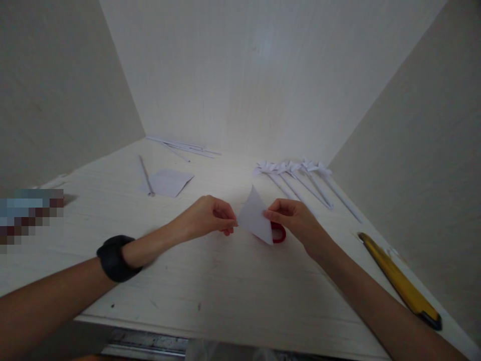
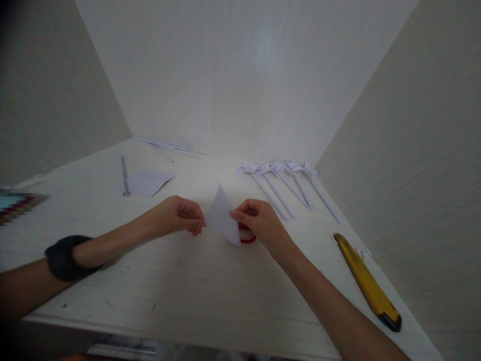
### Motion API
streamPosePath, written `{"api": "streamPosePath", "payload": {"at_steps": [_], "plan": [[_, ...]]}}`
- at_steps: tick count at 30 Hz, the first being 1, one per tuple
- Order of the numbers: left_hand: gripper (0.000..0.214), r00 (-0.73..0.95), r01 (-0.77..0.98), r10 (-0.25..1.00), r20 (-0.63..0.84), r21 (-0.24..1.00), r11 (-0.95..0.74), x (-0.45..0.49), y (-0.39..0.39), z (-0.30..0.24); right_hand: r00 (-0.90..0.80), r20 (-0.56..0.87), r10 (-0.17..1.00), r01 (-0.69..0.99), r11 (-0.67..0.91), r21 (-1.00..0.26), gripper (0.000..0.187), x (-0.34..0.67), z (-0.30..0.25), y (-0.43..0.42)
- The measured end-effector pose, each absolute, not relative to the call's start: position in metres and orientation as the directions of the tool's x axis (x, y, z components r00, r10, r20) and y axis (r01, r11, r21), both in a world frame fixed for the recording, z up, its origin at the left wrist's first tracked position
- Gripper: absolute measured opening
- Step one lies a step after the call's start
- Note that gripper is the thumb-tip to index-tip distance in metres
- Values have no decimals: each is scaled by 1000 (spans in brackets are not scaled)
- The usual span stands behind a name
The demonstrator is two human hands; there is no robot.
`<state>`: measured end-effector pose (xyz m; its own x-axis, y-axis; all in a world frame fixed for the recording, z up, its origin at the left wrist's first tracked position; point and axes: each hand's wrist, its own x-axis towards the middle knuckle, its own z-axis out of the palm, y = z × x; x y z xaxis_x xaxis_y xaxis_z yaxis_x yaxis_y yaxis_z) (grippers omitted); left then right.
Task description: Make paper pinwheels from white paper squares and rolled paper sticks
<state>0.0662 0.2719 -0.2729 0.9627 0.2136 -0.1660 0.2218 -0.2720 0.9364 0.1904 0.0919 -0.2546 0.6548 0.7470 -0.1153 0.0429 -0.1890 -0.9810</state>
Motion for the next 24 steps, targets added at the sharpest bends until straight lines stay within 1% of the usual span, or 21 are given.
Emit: {"api": "streamPosePath", "payload": {"at_steps": [6, 10, 13, 17, 24], "plan": [[14, 958, 242, 198, -206, 953, -182, 67, 272, -273, 660, -131, 740, 22, -193, -981, 28, 187, -253, 92], [12, 961, 228, 197, -197, 962, -151, 67, 271, -269, 659, -130, 741, 22, -192, -981, 23, 191, -253, 91], [12, 960, 225, 205, -193, 963, -149, 67, 272, -268, 664, -112, 739, 37, -183, -982, 20, 196, -255, 91], [14, 963, 204, 207, -171, 967, -150, 68, 276, -270, 664, -66, 745, 99, -176, -979, 20, 198, -255, 90], [15, 957, 227, 215, -196, 965, -132, 67, 274, -266, 678, -60, 733, 127, -198, -972, 22, 196, -253, 91]]}}
